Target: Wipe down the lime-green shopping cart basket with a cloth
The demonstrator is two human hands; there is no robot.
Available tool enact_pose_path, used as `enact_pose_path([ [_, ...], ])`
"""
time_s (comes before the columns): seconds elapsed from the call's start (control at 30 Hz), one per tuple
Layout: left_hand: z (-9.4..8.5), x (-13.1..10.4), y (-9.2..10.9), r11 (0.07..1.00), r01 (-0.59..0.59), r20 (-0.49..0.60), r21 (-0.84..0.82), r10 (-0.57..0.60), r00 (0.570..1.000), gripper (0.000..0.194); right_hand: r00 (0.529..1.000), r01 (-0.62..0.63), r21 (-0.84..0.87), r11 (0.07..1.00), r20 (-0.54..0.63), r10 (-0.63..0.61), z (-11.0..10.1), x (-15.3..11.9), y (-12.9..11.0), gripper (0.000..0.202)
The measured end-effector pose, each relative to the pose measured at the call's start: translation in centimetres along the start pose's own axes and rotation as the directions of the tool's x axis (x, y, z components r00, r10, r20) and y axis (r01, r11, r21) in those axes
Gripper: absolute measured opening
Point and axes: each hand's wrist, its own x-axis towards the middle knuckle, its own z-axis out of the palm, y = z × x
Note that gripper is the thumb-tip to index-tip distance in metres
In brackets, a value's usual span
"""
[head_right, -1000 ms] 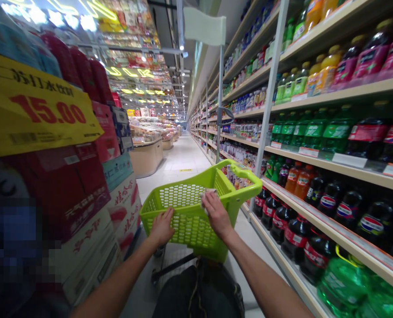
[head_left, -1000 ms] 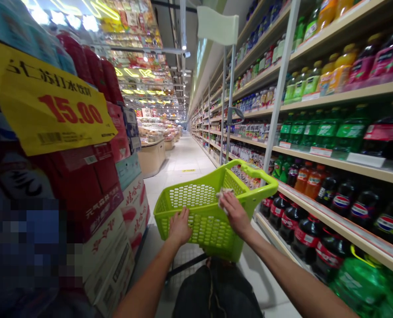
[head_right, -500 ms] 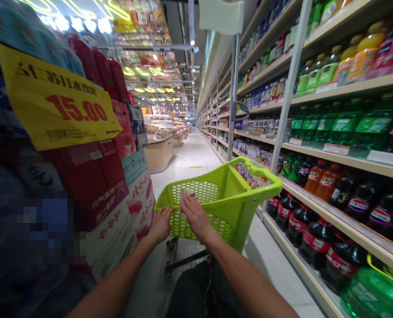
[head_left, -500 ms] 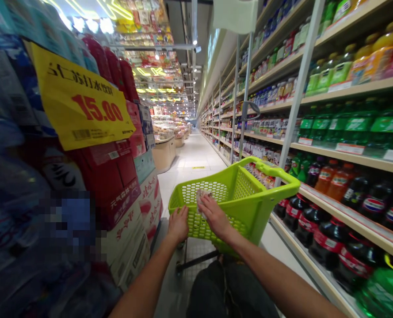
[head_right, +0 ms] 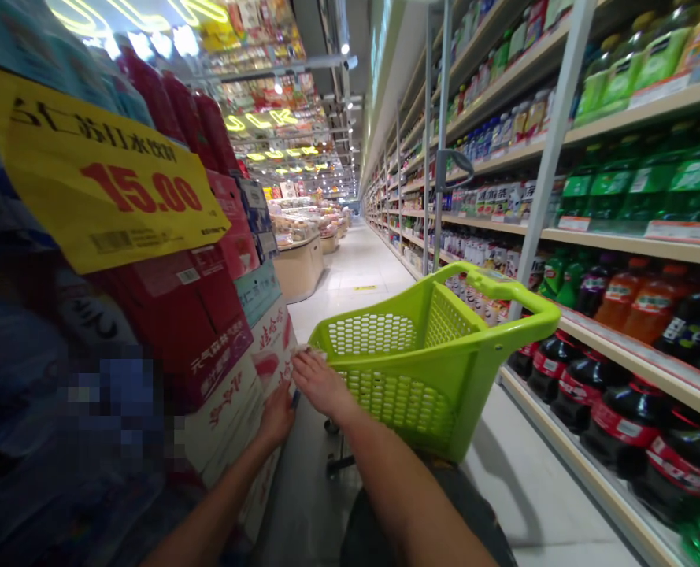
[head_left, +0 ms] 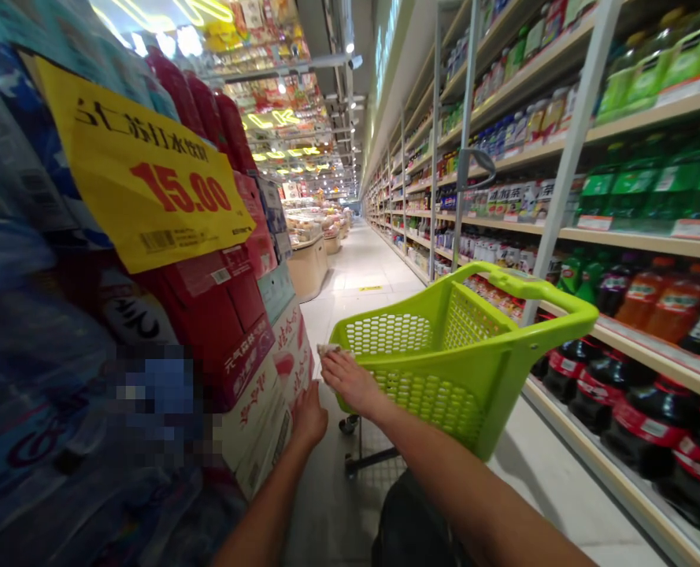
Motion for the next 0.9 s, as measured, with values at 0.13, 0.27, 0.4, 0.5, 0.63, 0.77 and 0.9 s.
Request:
enact_pose_path([
  [0.13, 0.2, 0.2, 0.3, 0.998, -0.013, -0.036, 0.059, 0.015, 0.999, 0.070, 0.986, 0.042, 0.010, 0.999, 0.160, -0.043, 2.9, -4.2, -0.7, 0.021],
  [0.27, -0.1, 1.3, 2.8, 0.995, -0.094, -0.090, 0.021, 0.095, 0.991, 0.067, 0.998, 0.026, 0.020, 0.999, 0.056, -0.027, 1.2, -5.9, -0.3, 0.024],
  [0.4, -0.8, 2.4, 5.8, 0.985, -0.167, -0.097, 0.038, 0.170, 0.981, 0.063, 0.987, -0.080, -0.001, 0.997, -0.140, 0.080, -2.6, -4.7, 1.9, 0.032],
  [0.5, -1.4, 2.3, 7.4, 0.973, -0.216, 0.014, 0.082, 0.216, 0.976, 0.067, 0.987, -0.143, -0.046, 0.989, -0.078, 0.139, -2.8, -7.6, 2.7, 0.030],
  [0.63, -2.2, 1.5, 8.5, 0.955, -0.265, 0.154, 0.131, 0.245, 0.957, 0.070, 0.977, -0.158, -0.067, 0.985, 0.138, 0.166, -1.4, -13.0, 2.1, 0.019],
  [0.77, -3.1, 1.2, 9.9, 0.938, -0.309, 0.169, 0.158, 0.282, 0.944, 0.069, 0.991, -0.131, -0.079, 0.988, 0.010, 0.132, -3.4, -12.0, 2.7, 0.026],
  [0.9, -3.0, 1.1, 12.1, 0.918, -0.362, 0.170, 0.164, 0.335, 0.927, 0.067, 0.984, -0.162, -0.140, 0.977, -0.094, 0.149, -5.4, -10.4, 4.6, 0.031],
])
